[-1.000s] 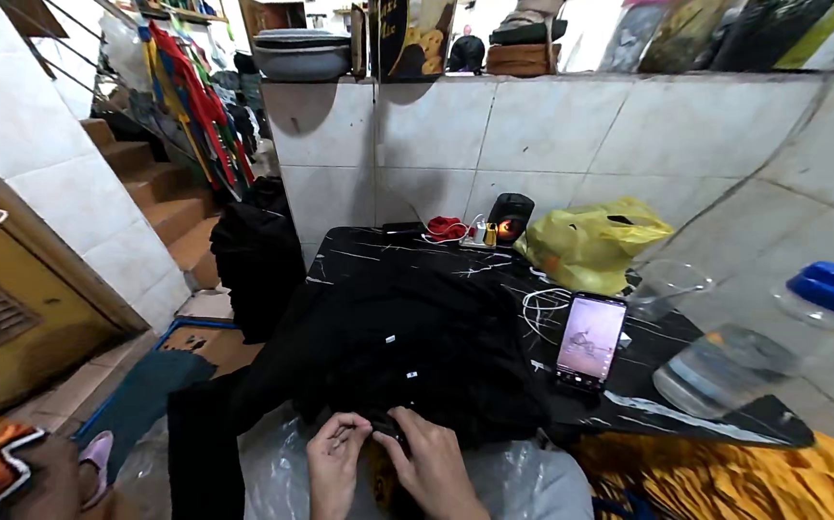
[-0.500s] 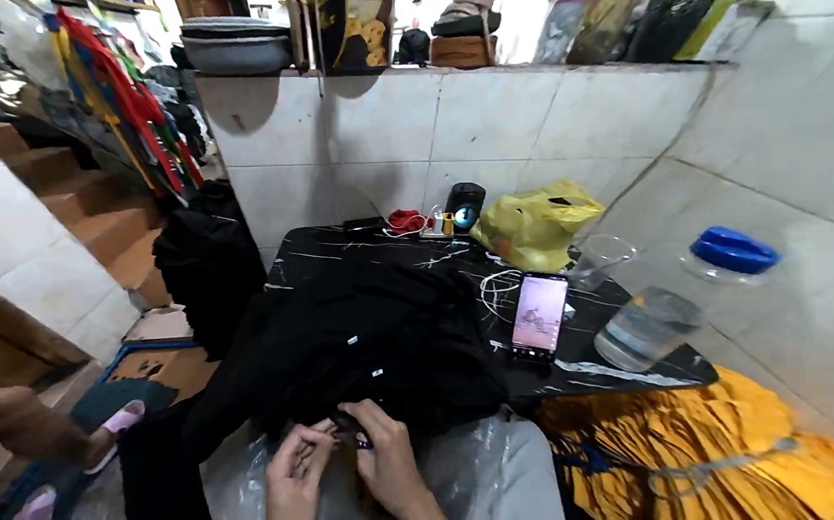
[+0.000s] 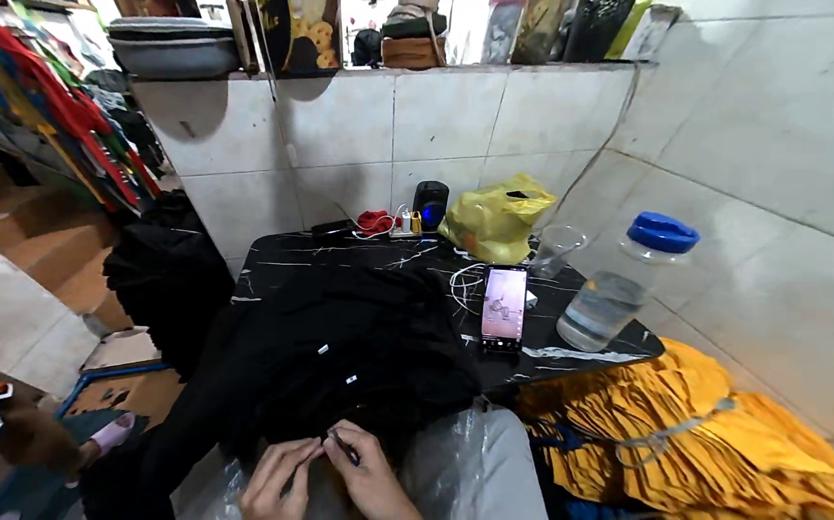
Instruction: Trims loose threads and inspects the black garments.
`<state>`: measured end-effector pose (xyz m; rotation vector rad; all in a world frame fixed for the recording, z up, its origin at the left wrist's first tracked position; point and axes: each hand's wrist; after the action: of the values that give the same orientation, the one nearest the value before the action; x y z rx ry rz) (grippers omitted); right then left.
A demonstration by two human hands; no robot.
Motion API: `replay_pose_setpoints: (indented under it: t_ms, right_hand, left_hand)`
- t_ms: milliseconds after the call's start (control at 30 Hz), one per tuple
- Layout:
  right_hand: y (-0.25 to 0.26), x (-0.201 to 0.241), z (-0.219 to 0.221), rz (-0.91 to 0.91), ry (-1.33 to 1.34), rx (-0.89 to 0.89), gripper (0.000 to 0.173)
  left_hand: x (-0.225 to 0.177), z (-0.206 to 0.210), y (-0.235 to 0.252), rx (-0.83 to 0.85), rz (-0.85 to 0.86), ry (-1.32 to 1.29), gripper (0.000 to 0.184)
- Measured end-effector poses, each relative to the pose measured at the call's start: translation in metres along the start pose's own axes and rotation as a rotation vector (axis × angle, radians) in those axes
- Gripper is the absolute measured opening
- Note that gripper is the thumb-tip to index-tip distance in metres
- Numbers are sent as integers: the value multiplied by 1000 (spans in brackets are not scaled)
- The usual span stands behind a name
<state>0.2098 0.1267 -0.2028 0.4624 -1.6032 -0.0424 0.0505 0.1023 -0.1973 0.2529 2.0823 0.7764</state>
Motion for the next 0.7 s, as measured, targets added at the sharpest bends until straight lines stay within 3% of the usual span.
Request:
replay_pose_setpoints:
  t_ms: [133,333,467,567,700]
  right_hand:
    - [0,3,-2,-59,-79,12,26]
    - [0,5,-2,-43,-116,-103,20]
    - [0,9,1,-32,-189,-84,21]
    - [-1,13,0,-29,-285,-42,21]
    - [-5,18,0,-51,-448,-73,22]
  left_hand:
    - [-4,-4,6,-14,-10,45,12]
    - [3,-22,2,248,-129,-252,9]
    - [0,-22,0,184,-131,-76,28]
    - [-2,-21,-2,122,-20,121,16]
    - [-10,-15,-3,85,11,115,15]
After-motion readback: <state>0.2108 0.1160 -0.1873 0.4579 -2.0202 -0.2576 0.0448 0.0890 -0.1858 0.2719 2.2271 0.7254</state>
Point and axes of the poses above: each hand's wrist, its own y-axis towards the middle knuckle, its own z-axis out of the palm, x = y × z, and after that the axes turned 3 degrees about -z, right-handed
